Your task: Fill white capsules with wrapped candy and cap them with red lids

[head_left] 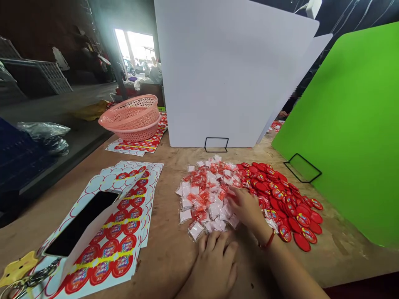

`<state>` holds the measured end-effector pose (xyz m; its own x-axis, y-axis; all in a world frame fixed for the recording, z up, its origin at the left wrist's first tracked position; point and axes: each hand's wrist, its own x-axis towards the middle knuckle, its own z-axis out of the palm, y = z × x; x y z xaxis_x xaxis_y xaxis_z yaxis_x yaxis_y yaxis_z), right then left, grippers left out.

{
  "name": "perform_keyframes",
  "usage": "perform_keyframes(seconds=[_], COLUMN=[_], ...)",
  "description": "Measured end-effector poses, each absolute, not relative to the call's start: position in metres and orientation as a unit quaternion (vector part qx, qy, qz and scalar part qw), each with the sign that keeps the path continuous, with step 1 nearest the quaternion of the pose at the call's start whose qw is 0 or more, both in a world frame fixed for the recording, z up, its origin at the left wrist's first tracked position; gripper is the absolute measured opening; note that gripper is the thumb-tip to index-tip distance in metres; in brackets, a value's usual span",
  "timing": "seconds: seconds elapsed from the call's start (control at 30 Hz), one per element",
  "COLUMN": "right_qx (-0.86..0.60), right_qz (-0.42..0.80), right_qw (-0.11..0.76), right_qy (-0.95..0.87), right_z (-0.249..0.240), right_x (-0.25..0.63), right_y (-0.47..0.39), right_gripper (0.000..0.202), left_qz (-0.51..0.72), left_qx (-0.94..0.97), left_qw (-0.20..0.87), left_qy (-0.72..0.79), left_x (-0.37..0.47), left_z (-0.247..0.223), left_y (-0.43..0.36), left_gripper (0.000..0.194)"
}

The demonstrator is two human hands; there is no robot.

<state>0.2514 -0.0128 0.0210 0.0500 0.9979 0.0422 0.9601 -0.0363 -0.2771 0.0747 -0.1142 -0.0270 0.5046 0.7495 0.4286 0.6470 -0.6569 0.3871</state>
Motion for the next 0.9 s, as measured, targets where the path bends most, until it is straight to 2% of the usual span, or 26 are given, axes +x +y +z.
perform_keyframes(seconds=[0.2, 0.3, 0.43, 0.57, 0.9], right_qx=[-0.670, -0.699, -0.793, -0.783, -0.739], right_qz=[0.101, 0.065, -0.017, 0.009, 0.004], right_qw=[0.143, 0.176, 0.109, 0.046, 0.038], right_qy=[-0.721, -0.690, -0.599, -0.620, -0.673], right_z=[0.019, 0.026, 0.036, 0.030, 0.014], right_x=[0.244, 0.258, 0.287, 0.301, 0.301], right_y=[-0.030, -0.020, 0.021, 0.065, 0.071], right_gripper=[0.035, 0.031, 0.038, 0.036, 0.026], left_qz=[0.337, 0.366, 0.373, 0.371, 0.396], left_qx=[0.864, 0.860, 0.861, 0.859, 0.851], left_qw=[0.088, 0.068, 0.074, 0.084, 0.046], left_qy=[0.363, 0.348, 0.338, 0.341, 0.342], left_x=[0.073, 0.073, 0.074, 0.075, 0.077], left_z=[-0.022, -0.023, -0.024, -0.025, -0.032], left_y=[-0.111, -0.109, -0.106, -0.105, -0.101], left_gripper=[0.022, 0.022, 0.026, 0.025, 0.023])
